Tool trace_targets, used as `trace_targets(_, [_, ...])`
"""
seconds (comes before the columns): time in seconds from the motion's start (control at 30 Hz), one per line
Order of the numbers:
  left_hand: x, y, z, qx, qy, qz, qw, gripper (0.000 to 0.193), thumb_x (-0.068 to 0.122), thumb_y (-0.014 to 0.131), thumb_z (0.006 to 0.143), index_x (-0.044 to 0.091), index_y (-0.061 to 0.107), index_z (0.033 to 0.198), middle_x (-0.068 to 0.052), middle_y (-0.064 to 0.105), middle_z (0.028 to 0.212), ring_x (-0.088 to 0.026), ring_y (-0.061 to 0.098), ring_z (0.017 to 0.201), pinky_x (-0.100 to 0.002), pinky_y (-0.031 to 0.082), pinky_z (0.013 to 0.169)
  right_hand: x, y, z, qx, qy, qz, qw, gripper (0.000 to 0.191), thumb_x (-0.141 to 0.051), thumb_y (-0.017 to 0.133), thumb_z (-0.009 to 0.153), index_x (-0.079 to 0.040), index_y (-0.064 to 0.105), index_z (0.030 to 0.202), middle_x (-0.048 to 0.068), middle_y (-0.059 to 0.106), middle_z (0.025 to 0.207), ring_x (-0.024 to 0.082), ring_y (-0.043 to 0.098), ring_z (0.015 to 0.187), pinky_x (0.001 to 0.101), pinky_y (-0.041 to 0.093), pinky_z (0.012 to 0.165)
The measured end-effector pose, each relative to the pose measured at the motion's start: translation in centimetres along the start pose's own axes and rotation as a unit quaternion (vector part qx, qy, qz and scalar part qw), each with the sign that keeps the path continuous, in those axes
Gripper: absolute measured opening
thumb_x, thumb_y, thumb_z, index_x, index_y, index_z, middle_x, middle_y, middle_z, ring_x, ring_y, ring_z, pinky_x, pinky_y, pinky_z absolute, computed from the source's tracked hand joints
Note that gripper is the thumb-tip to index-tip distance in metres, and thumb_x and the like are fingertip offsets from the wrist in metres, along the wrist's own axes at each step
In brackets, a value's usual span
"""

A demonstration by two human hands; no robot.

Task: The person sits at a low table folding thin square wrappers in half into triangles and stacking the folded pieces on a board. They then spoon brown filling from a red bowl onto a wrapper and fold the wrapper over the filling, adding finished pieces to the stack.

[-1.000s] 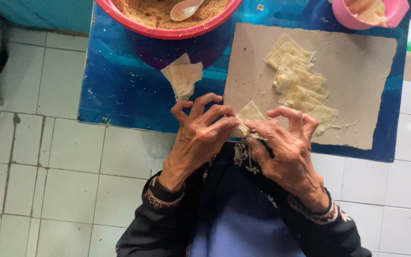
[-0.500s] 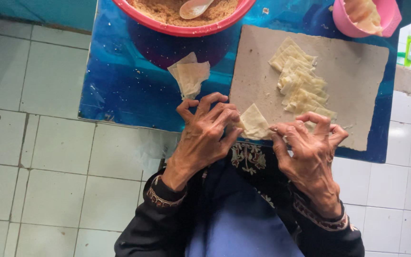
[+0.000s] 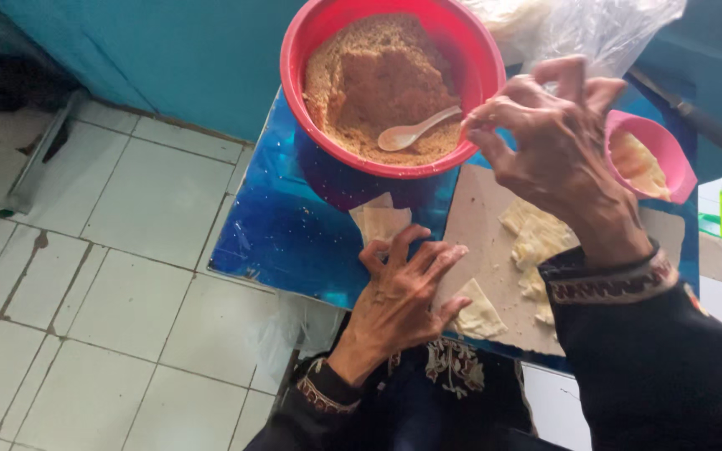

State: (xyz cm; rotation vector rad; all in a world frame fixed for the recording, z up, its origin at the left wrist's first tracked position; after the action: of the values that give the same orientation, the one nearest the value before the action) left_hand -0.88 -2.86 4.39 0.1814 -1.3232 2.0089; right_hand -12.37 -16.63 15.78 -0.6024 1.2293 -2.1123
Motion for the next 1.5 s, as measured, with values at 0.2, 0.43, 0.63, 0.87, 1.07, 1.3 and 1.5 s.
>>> trace_targets(0.2, [-0.7, -0.6, 0.8, -0.013, -0.012, -0.014, 1.0, 0.079, 0.056, 0.078, 0.075, 0.019, 0.055, 0.14, -0.002, 0.057, 0.133, -0.028, 0.04, 0.137, -0.056, 0.023, 0.106, 0.5, 6.6, 5.9, -0.115, -0.066, -0.08, 0.988, 0.005, -0.027, 0.082, 0.081, -0.03, 0.079, 0.079, -0.01, 0.069, 0.095, 0.024, 0.05, 0.116, 0.0586, 0.027, 0.095])
trace_targets(0.43, [-1.1, -0.6, 1.0, -0.016, -0.013, -0.023, 1.0, 0.083, 0.061, 0.076, 0.075, 0.019, 0.054, 0.143, -0.004, 0.055, 0.136, -0.03, 0.04, 0.138, -0.058, 0.025, 0.105, 0.0, 9.6, 7.8, -0.203, -0.094, -0.148, 0.963, 0.006, -0.033, 0.081, 0.073, -0.03, 0.079, 0.077, -0.007, 0.07, 0.1, 0.025, 0.049, 0.114, 0.059, 0.027, 0.09])
trace_targets(0.63, [-1.2, -0.3, 0.7, -0.021, -0.016, -0.022, 0.999, 0.083, 0.064, 0.073, 0.077, 0.018, 0.054, 0.143, -0.004, 0.055, 0.137, -0.03, 0.04, 0.138, -0.059, 0.026, 0.105, -1.1, 10.6, 8.7, -0.235, -0.091, -0.143, 0.957, 0.005, -0.032, 0.076, 0.08, -0.029, 0.08, 0.081, -0.007, 0.069, 0.097, 0.027, 0.047, 0.11, 0.0591, 0.027, 0.085])
trace_targets(0.87, [-1.3, -0.1, 0.4, -0.027, -0.023, -0.029, 0.999, 0.083, 0.065, 0.073, 0.078, 0.017, 0.055, 0.143, -0.003, 0.054, 0.136, -0.03, 0.04, 0.139, -0.061, 0.027, 0.105, -2.9, 11.3, 9.0, -0.25, -0.114, -0.151, 0.95, 0.013, -0.032, 0.073, 0.08, -0.021, 0.078, 0.083, -0.004, 0.067, 0.102, 0.028, 0.044, 0.112, 0.0572, 0.028, 0.081])
trace_targets(1.07, [-1.4, -0.4, 0.2, -0.014, -0.02, -0.031, 0.999, 0.082, 0.064, 0.074, 0.078, 0.018, 0.055, 0.142, -0.003, 0.053, 0.136, -0.03, 0.041, 0.137, -0.061, 0.027, 0.104, -0.8, 8.3, 8.4, -0.206, -0.055, -0.124, 0.969, 0.018, -0.026, 0.062, 0.096, -0.013, 0.07, 0.106, 0.005, 0.073, 0.095, 0.029, 0.065, 0.085, 0.0577, 0.034, 0.093])
trace_targets(1.3, [-1.5, -0.6, 0.2, -0.006, -0.022, -0.028, 0.999, 0.082, 0.064, 0.075, 0.076, 0.019, 0.055, 0.142, -0.002, 0.054, 0.134, -0.029, 0.042, 0.136, -0.058, 0.025, 0.106, 1.2, 4.7, 6.8, -0.168, -0.029, -0.092, 0.981, 0.017, -0.021, 0.062, 0.102, -0.012, 0.073, 0.111, 0.015, 0.073, 0.101, 0.033, 0.07, 0.084, 0.0499, 0.047, 0.086])
trace_targets(1.5, [-1.3, -0.4, 0.4, -0.016, -0.021, -0.023, 0.999, 0.083, 0.065, 0.074, 0.076, 0.018, 0.055, 0.141, -0.003, 0.055, 0.133, -0.029, 0.041, 0.136, -0.057, 0.024, 0.107, 0.2, 7.7, 6.2, -0.196, -0.064, -0.164, 0.965, 0.011, -0.015, 0.067, 0.091, -0.015, 0.075, 0.098, 0.007, 0.073, 0.104, 0.022, 0.073, 0.094, 0.0496, 0.044, 0.099])
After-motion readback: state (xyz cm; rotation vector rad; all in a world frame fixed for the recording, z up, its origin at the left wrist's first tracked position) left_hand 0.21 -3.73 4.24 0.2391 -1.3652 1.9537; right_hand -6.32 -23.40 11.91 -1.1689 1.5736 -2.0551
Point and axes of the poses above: each hand's wrist, its own z-axis towards the middle knuckle, its own y-axis out of the palm, x = y × z, the point moved 6 cm from there along z, towards the middle knuckle
